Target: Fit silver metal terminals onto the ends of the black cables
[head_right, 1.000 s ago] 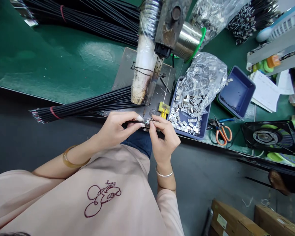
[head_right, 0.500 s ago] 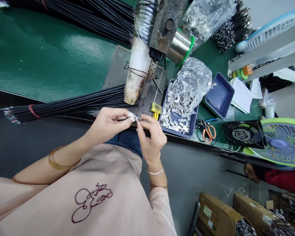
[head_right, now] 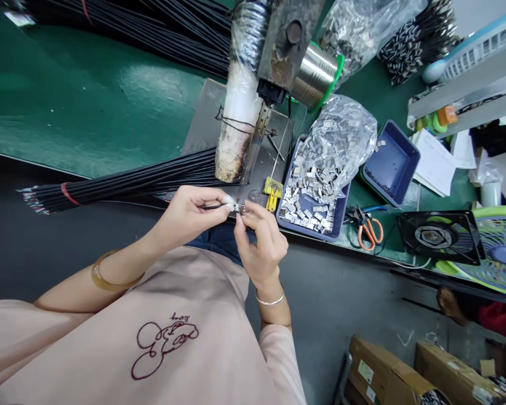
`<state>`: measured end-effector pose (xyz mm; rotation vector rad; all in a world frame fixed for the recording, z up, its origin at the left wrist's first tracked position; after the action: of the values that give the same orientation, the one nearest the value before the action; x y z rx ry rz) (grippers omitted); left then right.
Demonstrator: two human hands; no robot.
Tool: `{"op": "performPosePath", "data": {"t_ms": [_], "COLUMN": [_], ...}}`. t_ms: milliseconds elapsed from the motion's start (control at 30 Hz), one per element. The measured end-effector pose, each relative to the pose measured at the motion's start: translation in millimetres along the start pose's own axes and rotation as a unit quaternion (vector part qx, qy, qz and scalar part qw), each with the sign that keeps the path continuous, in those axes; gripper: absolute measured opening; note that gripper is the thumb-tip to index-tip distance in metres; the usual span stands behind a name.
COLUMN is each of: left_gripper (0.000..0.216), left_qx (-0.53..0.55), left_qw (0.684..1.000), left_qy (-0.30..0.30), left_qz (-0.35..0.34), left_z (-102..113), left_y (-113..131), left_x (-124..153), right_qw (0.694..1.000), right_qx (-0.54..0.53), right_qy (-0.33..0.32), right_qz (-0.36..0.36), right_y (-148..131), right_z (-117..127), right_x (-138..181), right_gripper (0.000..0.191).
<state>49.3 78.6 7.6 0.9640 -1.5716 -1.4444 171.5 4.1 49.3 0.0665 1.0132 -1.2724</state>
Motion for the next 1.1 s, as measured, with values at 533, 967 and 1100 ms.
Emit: {"op": "performPosePath", "data": {"t_ms": [533,967,1100], "left_gripper": [0.021,0.009,0.011], "left_qx": [-0.158,-0.105,-0.133], "left_qw": [0.98,0.983,0.979], "left_qy": [-0.055,0.006,-0.005], "left_qz": [-0.108,-0.147,-0.155], "left_z": [-1.1,5.3,3.5], "left_y": [14.0,15.3,18.3], "left_x": [15.3,24.2,25.7], "right_qw": [0.994,0.959,0.994], "right_qx": [-0.082,-0.157,-0.036], "right_qy": [-0.028,-0.115,-0.041], "right_qz": [-0.074,-0.205,-0.094], "right_y": [17.6,33.2,8.1], "right_z": [5.4,3.8,28.2], "right_x": [-5.8,-0.5,-7.6], "right_gripper": [0.005,0.012,0.003]}}
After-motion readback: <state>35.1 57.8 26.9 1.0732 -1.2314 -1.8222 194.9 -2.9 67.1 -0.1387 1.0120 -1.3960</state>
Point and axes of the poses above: each hand's wrist, its own x-axis away from the middle knuckle, its own z-axis out of the back of the hand, y = z × x, the point moved 7 cm from there along -x, towards the middle knuckle, and after that the axes turned 2 degrees about z, right-handed, at the moved point
